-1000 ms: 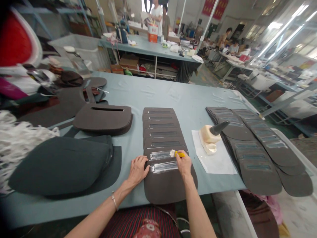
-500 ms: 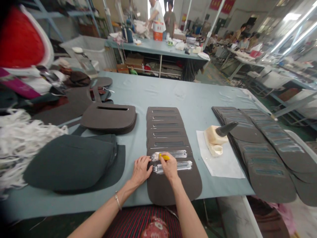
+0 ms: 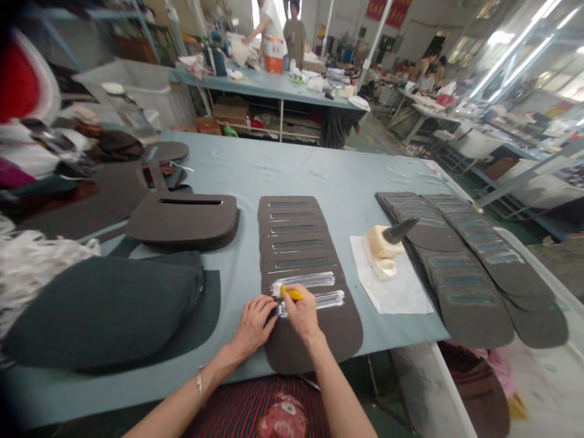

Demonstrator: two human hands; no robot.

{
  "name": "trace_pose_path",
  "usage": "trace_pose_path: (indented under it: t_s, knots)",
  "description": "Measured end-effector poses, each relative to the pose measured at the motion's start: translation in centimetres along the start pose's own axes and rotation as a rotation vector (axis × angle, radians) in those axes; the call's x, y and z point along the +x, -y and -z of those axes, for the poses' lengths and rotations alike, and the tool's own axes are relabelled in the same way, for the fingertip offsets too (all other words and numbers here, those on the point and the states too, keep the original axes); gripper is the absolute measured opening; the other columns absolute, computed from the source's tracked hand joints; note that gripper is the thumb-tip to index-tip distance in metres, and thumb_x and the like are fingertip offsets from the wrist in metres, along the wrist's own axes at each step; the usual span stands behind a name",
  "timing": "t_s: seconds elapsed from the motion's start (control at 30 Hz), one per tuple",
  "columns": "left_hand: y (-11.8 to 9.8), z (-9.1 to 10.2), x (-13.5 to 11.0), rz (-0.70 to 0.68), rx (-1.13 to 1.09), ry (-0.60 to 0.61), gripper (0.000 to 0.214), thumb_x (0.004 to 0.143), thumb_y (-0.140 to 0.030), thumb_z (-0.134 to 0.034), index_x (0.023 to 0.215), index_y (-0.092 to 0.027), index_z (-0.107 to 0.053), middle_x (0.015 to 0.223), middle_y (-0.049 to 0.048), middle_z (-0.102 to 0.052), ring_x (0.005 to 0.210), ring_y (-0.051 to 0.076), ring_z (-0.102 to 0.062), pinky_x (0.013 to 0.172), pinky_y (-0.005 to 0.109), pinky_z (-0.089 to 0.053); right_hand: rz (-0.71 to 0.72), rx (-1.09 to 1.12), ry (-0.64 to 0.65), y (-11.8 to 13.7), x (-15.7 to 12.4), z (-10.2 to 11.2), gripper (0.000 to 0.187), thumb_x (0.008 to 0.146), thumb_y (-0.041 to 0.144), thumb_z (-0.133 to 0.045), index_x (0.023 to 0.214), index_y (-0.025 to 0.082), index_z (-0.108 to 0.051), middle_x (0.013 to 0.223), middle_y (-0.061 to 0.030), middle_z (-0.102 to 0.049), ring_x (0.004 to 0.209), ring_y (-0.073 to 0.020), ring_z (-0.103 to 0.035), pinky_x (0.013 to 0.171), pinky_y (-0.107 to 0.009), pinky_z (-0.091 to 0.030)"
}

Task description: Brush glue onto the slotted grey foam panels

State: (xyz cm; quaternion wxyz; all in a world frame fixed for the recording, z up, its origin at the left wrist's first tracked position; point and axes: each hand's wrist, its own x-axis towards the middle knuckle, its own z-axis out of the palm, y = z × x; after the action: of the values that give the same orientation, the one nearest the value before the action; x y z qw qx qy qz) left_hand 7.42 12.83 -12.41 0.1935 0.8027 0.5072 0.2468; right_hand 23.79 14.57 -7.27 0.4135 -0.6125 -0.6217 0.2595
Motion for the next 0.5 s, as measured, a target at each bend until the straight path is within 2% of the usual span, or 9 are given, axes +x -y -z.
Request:
trace_pose_path:
  t_s: [0.07, 0.1, 0.17, 0.23, 0.33, 0.4, 0.5]
  knots:
    - [0.0, -0.2, -0.6, -0.035, 0.039, 0.038, 0.028, 0.084, -0.023, -0.047, 0.111, -0.022, -0.053, 0.118, 0.0083, -0.057, 0.114, 0.025, -0.048, 0.096, 0.045, -0.036, 0.023, -0.034, 0.049, -0.3, -0.3, -0.6, 0.021, 0.085, 0.034, -0.048, 0.084, 0.021, -0.064, 0.084, -0.0043, -0.067, 0.078, -0.0168, -0.061, 0.075, -0.028, -0.045]
    - [0.0, -0.4, -0.8, -0.031, 0.055, 0.038, 0.029, 0.084, -0.023, -0.047, 0.112, -0.022, -0.053, 0.118, 0.0086, -0.057, 0.113, 0.025, -0.048, 0.096, 0.045, -0.036, 0.009, -0.068, 0.042, -1.2, -0.3, 0.0, 0.020, 0.084, 0.034, -0.048, 0.085, 0.021, -0.064, 0.084, -0.0041, -0.067, 0.077, -0.0168, -0.060, 0.074, -0.027, -0.045]
    - [0.1, -0.6, -0.9, -0.017, 0.074, 0.029, 0.030, 0.084, -0.023, -0.047, 0.113, -0.022, -0.054, 0.118, 0.0087, -0.058, 0.113, 0.025, -0.048, 0.095, 0.044, -0.037, -0.055, -0.148, -0.019, -3.8, 0.2, 2.8, 0.022, 0.083, 0.036, -0.050, 0.084, 0.021, -0.065, 0.082, -0.0039, -0.067, 0.073, -0.0169, -0.060, 0.070, -0.027, -0.045]
    - [0.1, -0.7, -0.9, -0.009, 0.081, 0.021, 0.030, 0.083, -0.023, -0.048, 0.112, -0.022, -0.054, 0.117, 0.0084, -0.058, 0.113, 0.024, -0.048, 0.095, 0.043, -0.038, -0.151, -0.236, -0.137, -6.6, 0.9, 6.5, 0.026, 0.081, 0.041, -0.050, 0.083, 0.020, -0.065, 0.076, -0.0039, -0.067, 0.067, -0.0169, -0.059, 0.066, -0.027, -0.044]
    - [0.0, -0.7, -0.8, -0.005, 0.082, 0.022, 0.030, 0.083, -0.023, -0.047, 0.112, -0.023, -0.054, 0.117, 0.0083, -0.058, 0.113, 0.025, -0.048, 0.094, 0.042, -0.039, -0.265, -0.364, -0.299, -9.2, 1.7, 10.5, 0.032, 0.079, 0.047, -0.050, 0.079, 0.019, -0.066, 0.067, -0.0036, -0.065, 0.060, -0.0169, -0.056, 0.063, -0.028, -0.042]
    - [0.0, -0.7, -0.8, -0.004, 0.080, 0.022, 0.030, 0.083, -0.023, -0.047, 0.113, -0.023, -0.054, 0.117, 0.0084, -0.058, 0.114, 0.025, -0.048, 0.094, 0.043, -0.039, -0.243, -0.383, -0.291, -9.6, 1.7, 11.4, 0.036, 0.080, 0.050, -0.048, 0.080, 0.019, -0.066, 0.070, -0.0043, -0.065, 0.061, -0.0166, -0.056, 0.064, -0.028, -0.041]
    - [0.0, -0.7, -0.8, 0.007, 0.075, 0.026, 0.030, 0.083, -0.023, -0.047, 0.113, -0.023, -0.054, 0.118, 0.0080, -0.058, 0.114, 0.025, -0.048, 0.095, 0.043, -0.039, -0.217, -0.349, -0.231, -9.5, 1.1, 11.4, 0.041, 0.080, 0.054, -0.047, 0.082, 0.019, -0.066, 0.072, -0.0047, -0.066, 0.061, -0.0160, -0.055, 0.063, -0.027, -0.041]
